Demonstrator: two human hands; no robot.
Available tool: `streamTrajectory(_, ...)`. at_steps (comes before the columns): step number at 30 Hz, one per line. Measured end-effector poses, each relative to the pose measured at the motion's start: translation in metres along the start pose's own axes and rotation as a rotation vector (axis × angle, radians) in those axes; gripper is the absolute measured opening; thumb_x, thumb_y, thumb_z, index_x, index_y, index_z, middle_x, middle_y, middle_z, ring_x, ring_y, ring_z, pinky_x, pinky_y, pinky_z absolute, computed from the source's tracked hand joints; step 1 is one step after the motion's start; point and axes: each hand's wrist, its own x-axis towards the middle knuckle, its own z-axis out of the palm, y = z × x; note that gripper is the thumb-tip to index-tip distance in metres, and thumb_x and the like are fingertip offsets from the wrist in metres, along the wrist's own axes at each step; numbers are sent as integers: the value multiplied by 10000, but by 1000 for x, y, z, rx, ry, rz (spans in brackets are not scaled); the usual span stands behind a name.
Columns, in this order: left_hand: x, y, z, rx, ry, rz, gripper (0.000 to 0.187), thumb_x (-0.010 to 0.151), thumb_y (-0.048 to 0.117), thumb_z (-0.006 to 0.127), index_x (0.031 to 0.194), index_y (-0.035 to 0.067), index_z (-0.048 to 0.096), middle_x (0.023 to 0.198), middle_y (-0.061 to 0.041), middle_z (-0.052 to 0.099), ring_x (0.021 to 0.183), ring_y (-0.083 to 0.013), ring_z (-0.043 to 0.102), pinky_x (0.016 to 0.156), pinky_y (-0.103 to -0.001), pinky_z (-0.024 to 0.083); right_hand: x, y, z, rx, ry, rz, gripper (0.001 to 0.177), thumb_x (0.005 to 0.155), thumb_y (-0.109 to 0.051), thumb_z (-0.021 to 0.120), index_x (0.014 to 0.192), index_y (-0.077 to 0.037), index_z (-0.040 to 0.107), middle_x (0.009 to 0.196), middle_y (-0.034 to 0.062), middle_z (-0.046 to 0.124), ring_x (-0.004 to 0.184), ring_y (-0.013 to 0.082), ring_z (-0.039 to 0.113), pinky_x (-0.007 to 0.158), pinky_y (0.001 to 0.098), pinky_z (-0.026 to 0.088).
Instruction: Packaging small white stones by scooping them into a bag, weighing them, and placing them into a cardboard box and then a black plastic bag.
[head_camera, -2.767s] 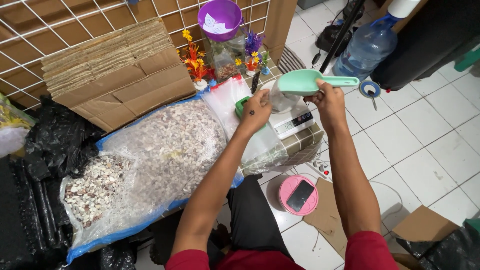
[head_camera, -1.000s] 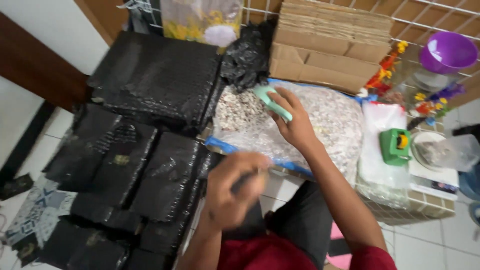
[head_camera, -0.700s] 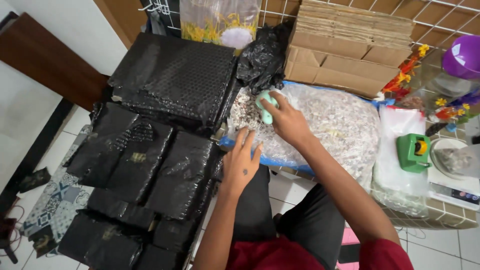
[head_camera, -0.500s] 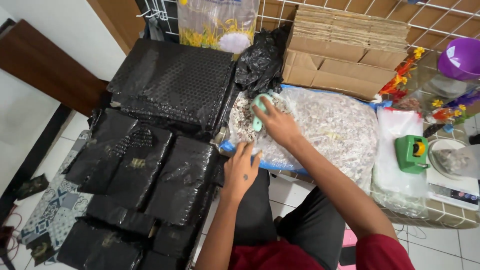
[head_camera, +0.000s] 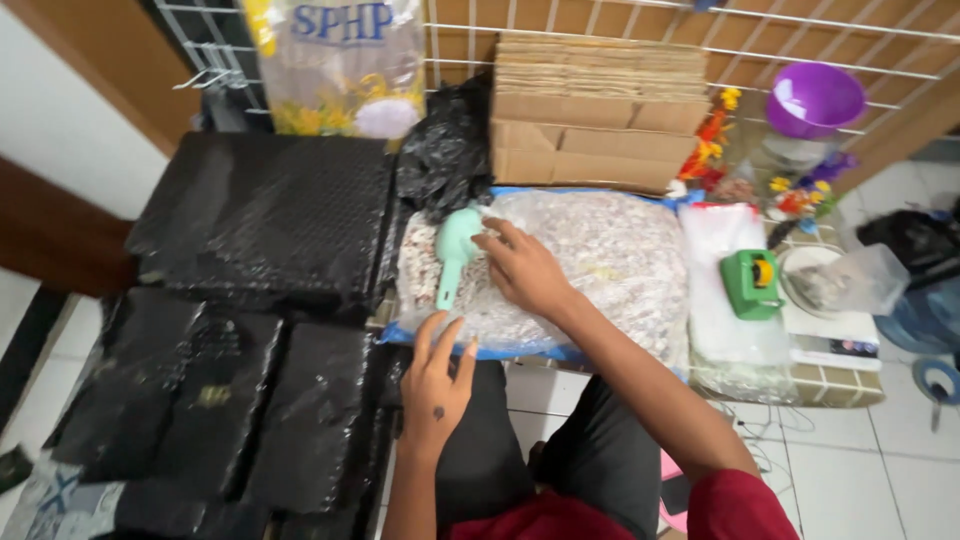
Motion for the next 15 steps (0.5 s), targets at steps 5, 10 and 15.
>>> streamTrajectory(5, 4, 42, -3, -505, -9, 7, 225, 877, 31, 674, 1101, 16, 688, 1187, -61, 668, 721, -118, 583, 607, -228, 506, -9, 29, -44, 309, 270, 214, 376, 878, -4, 621, 1249, -58, 619, 1345, 116, 569, 957, 256, 650, 866, 368, 526)
streamTrajectory(10, -38, 75, 68, -903, -528, -4, 326, 871, 178, 690, 1175, 69, 645, 1186, -72, 666, 940, -192, 636, 794, -317, 537, -15, 17, -109, 981, 640, 411, 260, 985, -47, 563, 1237, -13, 621, 1100, 82, 650, 880, 164, 641, 802, 279, 515)
streamTrajectory(15, -76, 102, 102, -1067, -646, -117, 490, 856, 212, 781, 1199, 53, 470, 1188, -110, 540, 1003, -213, 589, 901, -357, 513, -35, 29, -146, 1234, 973, 348, 245, 1003, -23, 520, 1237, -11, 595, 1219, 130, 644, 827, 185, 608, 798, 293, 522)
